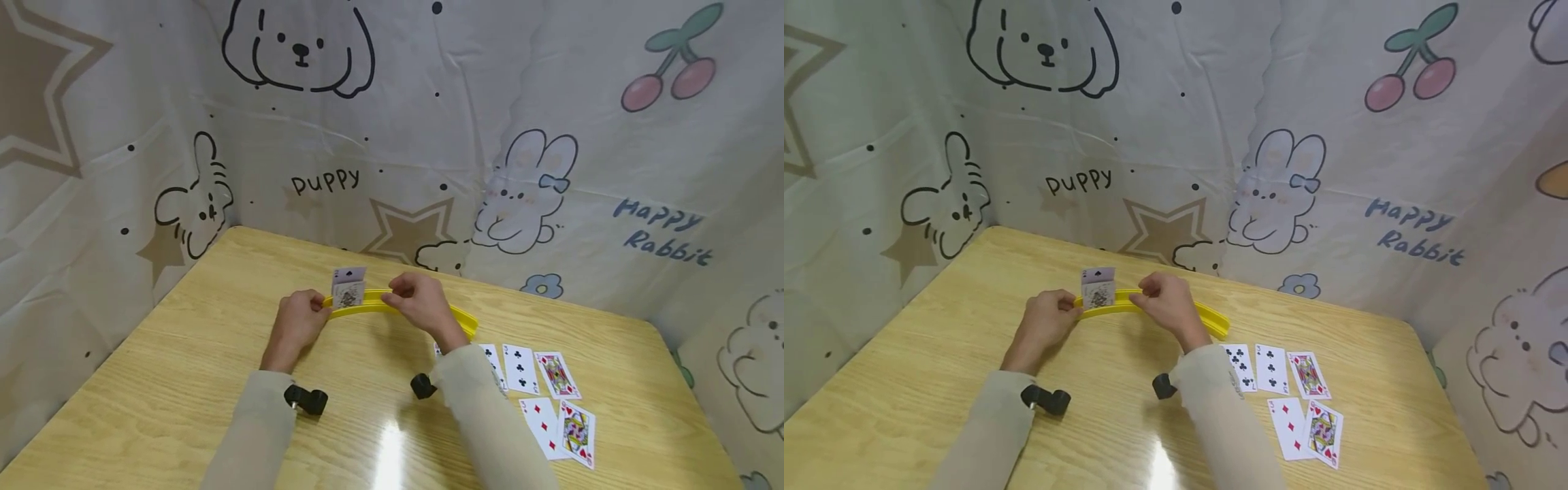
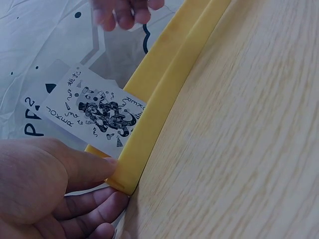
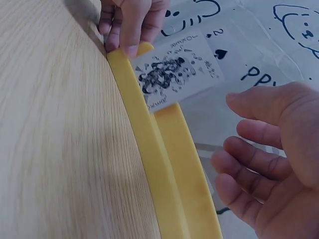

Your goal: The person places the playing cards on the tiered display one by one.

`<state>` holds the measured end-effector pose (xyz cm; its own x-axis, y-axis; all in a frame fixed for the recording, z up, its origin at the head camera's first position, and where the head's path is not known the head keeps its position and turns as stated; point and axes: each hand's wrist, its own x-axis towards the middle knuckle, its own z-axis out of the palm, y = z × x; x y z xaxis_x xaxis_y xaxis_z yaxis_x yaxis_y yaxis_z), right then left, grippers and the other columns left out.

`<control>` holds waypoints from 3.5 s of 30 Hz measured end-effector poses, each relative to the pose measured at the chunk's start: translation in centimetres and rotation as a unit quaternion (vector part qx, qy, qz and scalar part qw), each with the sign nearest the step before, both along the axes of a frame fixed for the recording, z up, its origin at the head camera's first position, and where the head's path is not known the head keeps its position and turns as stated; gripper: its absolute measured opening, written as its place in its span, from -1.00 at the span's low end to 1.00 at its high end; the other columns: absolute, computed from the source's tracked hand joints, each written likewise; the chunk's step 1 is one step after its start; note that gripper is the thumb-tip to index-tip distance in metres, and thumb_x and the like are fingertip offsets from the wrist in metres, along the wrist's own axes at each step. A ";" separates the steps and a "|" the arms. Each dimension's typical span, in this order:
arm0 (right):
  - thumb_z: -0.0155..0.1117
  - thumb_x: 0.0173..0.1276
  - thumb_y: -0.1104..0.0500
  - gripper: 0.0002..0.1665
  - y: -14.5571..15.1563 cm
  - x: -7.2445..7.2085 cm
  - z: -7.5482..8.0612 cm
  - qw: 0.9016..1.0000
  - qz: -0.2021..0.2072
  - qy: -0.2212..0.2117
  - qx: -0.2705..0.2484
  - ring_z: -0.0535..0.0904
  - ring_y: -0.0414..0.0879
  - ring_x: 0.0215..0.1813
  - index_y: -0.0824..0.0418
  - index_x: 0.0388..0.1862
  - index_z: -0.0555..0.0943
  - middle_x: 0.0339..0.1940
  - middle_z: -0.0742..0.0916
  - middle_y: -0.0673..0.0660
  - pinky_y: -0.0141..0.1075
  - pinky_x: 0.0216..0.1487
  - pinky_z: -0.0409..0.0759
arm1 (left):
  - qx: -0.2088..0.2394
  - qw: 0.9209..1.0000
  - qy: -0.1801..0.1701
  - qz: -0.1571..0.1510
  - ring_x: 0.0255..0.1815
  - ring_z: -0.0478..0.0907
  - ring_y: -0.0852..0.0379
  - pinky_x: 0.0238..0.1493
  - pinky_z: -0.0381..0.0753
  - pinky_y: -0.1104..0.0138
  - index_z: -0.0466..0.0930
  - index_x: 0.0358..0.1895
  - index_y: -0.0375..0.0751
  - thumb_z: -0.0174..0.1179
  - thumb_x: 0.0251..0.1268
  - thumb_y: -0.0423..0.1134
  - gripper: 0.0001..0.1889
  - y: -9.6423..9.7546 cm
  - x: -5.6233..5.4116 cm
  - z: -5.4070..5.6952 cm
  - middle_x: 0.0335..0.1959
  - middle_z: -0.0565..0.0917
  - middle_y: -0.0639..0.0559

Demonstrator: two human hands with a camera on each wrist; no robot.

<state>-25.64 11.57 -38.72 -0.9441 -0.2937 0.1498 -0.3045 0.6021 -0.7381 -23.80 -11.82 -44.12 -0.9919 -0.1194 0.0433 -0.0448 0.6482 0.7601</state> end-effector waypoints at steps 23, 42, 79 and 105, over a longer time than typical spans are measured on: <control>0.45 0.30 0.15 -0.58 5.7 2.7 1.2 0.996 0.006 -0.035 0.078 0.62 -0.04 -0.20 0.37 0.05 0.66 -0.10 0.72 0.24 -0.21 -0.20 0.63 | -0.012 1.000 0.013 -0.011 -0.19 0.65 -0.05 -0.12 0.61 0.10 0.69 -0.02 -0.39 0.31 0.32 -0.27 -0.73 -0.1 0.3 0.4 -0.23 0.72 -0.17; 0.44 0.32 0.12 -0.53 9.0 3.9 0.3 0.990 -0.027 -0.061 0.122 0.62 0.00 -0.14 0.39 0.10 0.64 -0.12 0.72 0.17 -0.17 -0.15 0.63 | -0.012 1.000 0.005 -0.008 -0.17 0.63 -0.08 -0.10 0.60 0.08 0.68 -0.04 -0.39 0.32 0.30 -0.29 -0.74 -0.1 0.1 0.5 -0.22 0.71 -0.19; 0.55 0.18 0.14 -0.57 11.1 4.4 -2.3 0.966 -0.034 -0.107 0.232 0.44 -0.10 -0.44 0.30 -0.01 0.71 -0.49 0.58 0.02 -0.25 -0.35 0.43 | -0.002 1.000 -0.017 -0.011 -0.12 0.64 -0.08 -0.08 0.61 0.08 0.66 0.03 -0.38 0.28 0.37 -0.28 -0.72 -0.1 0.1 0.3 -0.15 0.70 -0.20; 0.58 0.16 0.13 -0.61 10.6 3.9 -2.7 0.959 -0.062 -0.145 0.234 0.47 -0.08 -0.42 0.28 -0.10 0.68 -0.46 0.59 0.06 -0.26 -0.37 0.45 | -0.005 1.000 -0.006 -0.010 -0.13 0.64 -0.07 -0.07 0.60 0.09 0.67 0.02 -0.38 0.29 0.36 -0.26 -0.72 -0.1 0.2 0.3 -0.17 0.71 -0.18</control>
<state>-21.72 22.19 -41.38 -0.9580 -0.1481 -0.2457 -0.0320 0.9063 -0.4215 -23.62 -11.94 -43.81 -0.9946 -0.0984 0.0323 -0.0405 0.6565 0.7533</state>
